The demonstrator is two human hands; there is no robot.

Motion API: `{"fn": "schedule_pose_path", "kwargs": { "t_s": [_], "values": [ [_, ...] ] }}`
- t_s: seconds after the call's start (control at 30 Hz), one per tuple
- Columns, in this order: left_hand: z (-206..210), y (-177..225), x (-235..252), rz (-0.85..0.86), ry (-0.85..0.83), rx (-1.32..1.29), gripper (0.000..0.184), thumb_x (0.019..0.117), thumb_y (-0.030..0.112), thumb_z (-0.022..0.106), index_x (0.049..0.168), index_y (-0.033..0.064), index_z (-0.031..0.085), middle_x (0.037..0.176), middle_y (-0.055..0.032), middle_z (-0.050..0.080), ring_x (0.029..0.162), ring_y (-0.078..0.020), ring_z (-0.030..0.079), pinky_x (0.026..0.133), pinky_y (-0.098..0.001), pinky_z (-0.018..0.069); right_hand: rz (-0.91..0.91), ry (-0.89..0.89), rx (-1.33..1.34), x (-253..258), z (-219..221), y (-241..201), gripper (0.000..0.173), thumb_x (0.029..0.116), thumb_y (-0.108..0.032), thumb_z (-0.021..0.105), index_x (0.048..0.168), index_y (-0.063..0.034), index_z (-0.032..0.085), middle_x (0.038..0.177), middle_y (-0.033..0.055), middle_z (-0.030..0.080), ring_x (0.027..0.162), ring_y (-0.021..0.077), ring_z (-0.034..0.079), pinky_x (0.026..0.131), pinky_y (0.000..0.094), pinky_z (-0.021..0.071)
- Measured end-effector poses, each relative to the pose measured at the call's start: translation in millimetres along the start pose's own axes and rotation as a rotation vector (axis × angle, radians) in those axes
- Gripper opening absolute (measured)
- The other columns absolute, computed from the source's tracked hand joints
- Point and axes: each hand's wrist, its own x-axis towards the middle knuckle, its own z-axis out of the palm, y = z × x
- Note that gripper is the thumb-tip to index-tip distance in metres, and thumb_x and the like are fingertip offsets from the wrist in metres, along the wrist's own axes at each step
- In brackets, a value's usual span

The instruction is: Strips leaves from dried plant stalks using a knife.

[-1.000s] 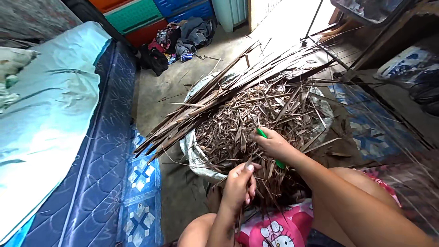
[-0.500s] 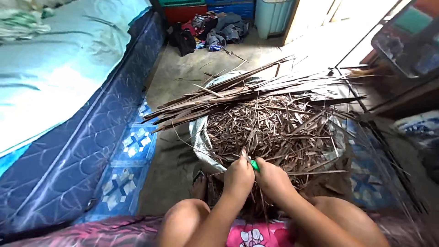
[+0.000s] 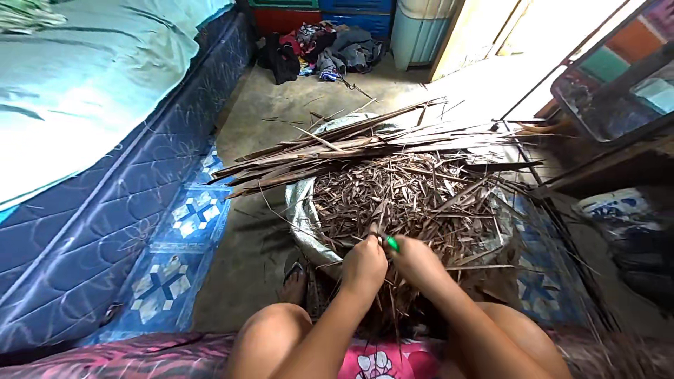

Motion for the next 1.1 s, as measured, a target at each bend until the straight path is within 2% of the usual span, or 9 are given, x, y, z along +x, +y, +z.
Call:
{"fn": "schedule_pose_path", "kwargs": {
  "t_s": [0.07, 0.37, 0.47, 0.57, 0.73, 0.9, 1.0, 1.07, 1.1],
  "values": [
    [0, 2, 0, -0.013, -0.007, 0.001, 0.047, 0.1104, 0.018, 0.033, 0.155, 0.0097, 0.045, 0.129, -0.0179, 0.067, 0.120, -0.0336, 0.065, 0.101, -0.0534, 0.0494, 0.005, -0.058, -0.043, -7, 8, -5, 0.029, 0.1078, -0.025, 0.048, 0.122, -0.0058, 0.065, 0.112, 0.0195, 0.070, 0.109, 0.0367, 0.068, 0.090, 0.0580, 0.0517],
    [17, 10, -13, 0.064, -0.007, 0.087, 0.050, 0.1132, 0.028, 0.029, 0.163, 0.0191, 0.032, 0.118, -0.0185, 0.071, 0.111, -0.0362, 0.069, 0.095, -0.0545, 0.0526, 0.202, 0.223, -0.130, 19, -16, 8, 0.029, 0.1073, -0.020, 0.047, 0.130, -0.0076, 0.060, 0.123, 0.0167, 0.070, 0.116, 0.0355, 0.068, 0.091, 0.0564, 0.0536],
    [11, 4, -7, 0.058, 0.009, 0.026, 0.048, 0.1125, 0.024, 0.031, 0.158, 0.0128, 0.041, 0.118, -0.0202, 0.071, 0.112, -0.0366, 0.068, 0.097, -0.0549, 0.0519, 0.084, 0.096, -0.031, 0, -12, 5, 0.033, 0.1091, -0.028, 0.046, 0.125, -0.0052, 0.064, 0.115, 0.0204, 0.070, 0.110, 0.0385, 0.068, 0.090, 0.0598, 0.0522],
    [4, 0, -4, 0.053, 0.016, -0.063, 0.039, 0.1079, 0.014, 0.037, 0.137, 0.0005, 0.059, 0.120, -0.0204, 0.069, 0.115, -0.0344, 0.066, 0.099, -0.0525, 0.0502, 0.000, -0.057, -0.022, -13, 4, -3, 0.027, 0.1069, -0.022, 0.049, 0.121, -0.0057, 0.065, 0.110, 0.0193, 0.070, 0.107, 0.0369, 0.068, 0.089, 0.0581, 0.0519],
    [9, 0, -15, 0.139, -0.041, -0.103, 0.048, 0.1132, 0.026, 0.032, 0.158, 0.0097, 0.041, 0.134, -0.0184, 0.066, 0.122, -0.0330, 0.065, 0.106, -0.0521, 0.0470, 0.153, 0.129, -0.081, 18, -6, 5, 0.029, 0.1076, -0.021, 0.047, 0.130, -0.0072, 0.061, 0.121, 0.0195, 0.069, 0.115, 0.0376, 0.068, 0.091, 0.0586, 0.0528],
    [9, -7, -12, 0.188, 0.001, -0.172, 0.046, 0.1127, 0.023, 0.034, 0.153, 0.0057, 0.047, 0.134, -0.0195, 0.066, 0.123, -0.0319, 0.064, 0.109, -0.0505, 0.0459, 0.072, 0.158, 0.049, 16, -20, 17, 0.033, 0.1089, -0.028, 0.047, 0.125, -0.0060, 0.065, 0.114, 0.0202, 0.070, 0.110, 0.0378, 0.067, 0.092, 0.0590, 0.0511],
    [4, -12, -6, 0.158, -0.014, -0.260, 0.039, 0.1108, 0.018, 0.036, 0.139, 0.0028, 0.058, 0.103, -0.0167, 0.070, 0.089, -0.0263, 0.069, 0.087, -0.0447, 0.0545, -0.027, 0.005, -0.021, -10, -4, 3, 0.028, 0.1063, -0.026, 0.051, 0.118, -0.0058, 0.066, 0.106, 0.0191, 0.070, 0.104, 0.0372, 0.068, 0.087, 0.0585, 0.0515],
    [4, -16, -7, 0.155, -0.077, -0.395, 0.036, 0.1118, 0.019, 0.037, 0.133, 0.0010, 0.060, 0.076, -0.0073, 0.060, 0.061, -0.0162, 0.057, 0.066, -0.0341, 0.0520, -0.003, 0.007, -0.072, -12, -1, 1, 0.025, 0.1050, -0.022, 0.052, 0.118, -0.0055, 0.065, 0.107, 0.0194, 0.071, 0.105, 0.0376, 0.069, 0.086, 0.0583, 0.0520],
    [3, -16, -8, 0.159, -0.114, -0.485, 0.039, 0.1118, 0.019, 0.038, 0.140, -0.0002, 0.056, 0.071, -0.0041, 0.056, 0.055, -0.0125, 0.051, 0.058, -0.0297, 0.0480, 0.020, 0.036, -0.082, -8, -4, 2, 0.024, 0.1050, -0.021, 0.052, 0.119, -0.0053, 0.064, 0.109, 0.0197, 0.071, 0.106, 0.0381, 0.069, 0.086, 0.0584, 0.0522]
  ]
}}
